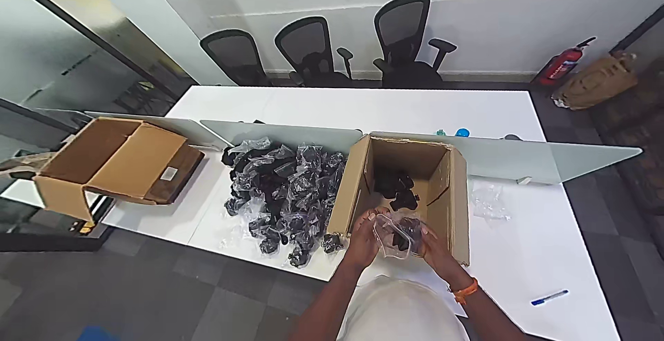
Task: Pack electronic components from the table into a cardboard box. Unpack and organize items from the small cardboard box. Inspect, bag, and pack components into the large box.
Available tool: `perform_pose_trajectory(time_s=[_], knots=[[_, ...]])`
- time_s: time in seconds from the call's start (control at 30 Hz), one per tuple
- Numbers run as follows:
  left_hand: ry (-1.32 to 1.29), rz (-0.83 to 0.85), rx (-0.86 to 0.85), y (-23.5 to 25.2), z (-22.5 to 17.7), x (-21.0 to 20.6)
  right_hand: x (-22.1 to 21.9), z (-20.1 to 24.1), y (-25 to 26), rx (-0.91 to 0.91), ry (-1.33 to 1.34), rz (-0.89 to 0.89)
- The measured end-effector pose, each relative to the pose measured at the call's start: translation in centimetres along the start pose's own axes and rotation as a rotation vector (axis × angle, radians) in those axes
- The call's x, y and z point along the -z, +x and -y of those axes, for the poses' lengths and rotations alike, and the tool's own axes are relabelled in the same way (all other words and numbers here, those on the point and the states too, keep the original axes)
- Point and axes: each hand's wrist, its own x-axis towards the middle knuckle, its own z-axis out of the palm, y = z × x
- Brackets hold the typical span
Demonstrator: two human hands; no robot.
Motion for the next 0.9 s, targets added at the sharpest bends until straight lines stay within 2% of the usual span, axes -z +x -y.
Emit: perform_pose_trajectory(time_s=[0.07, 0.13, 0.23, 0.3, 0.43, 0.57, 0.73, 0.9], knots=[[-0.043, -0.075, 0.016, 0.2, 0.5, 0.0, -0.7, 0.3, -0.6, -0.043, 0.156, 0.076], [0.002, -0.147, 0.029, 0.3, 0.9, 0.2, -1.3, 0.4, -0.7, -0.042, 0.206, 0.031], [0.209, -0.252, 0.072, 0.6, 1.7, 0.8, -1.2, 0.8, -0.8, 0.015, 0.011, -0.115], [0.256, -0.289, 0.136, 0.6, 2.8, 1.3, -0.8, 1.7, -0.9, 0.124, -0.181, -0.157], [-0.083, -0.317, 0.327, -0.3, 4.8, 0.4, -0.7, 4.2, -1.1, 0.268, -0.597, -0.202], [-0.344, -0.334, 0.360, 0.1, 6.0, -0.7, -1.4, 5.8, -1.4, 0.275, -1.013, -0.233], [-0.393, -0.384, 0.373, 0.6, 6.7, -0.6, -2.1, 5.6, -1.5, 0.371, -1.122, -0.215], [-0.408, -0.338, 0.371, 0.6, 6.9, 0.0, -2.6, 6.3, -1.6, 0.498, -1.018, -0.239]])
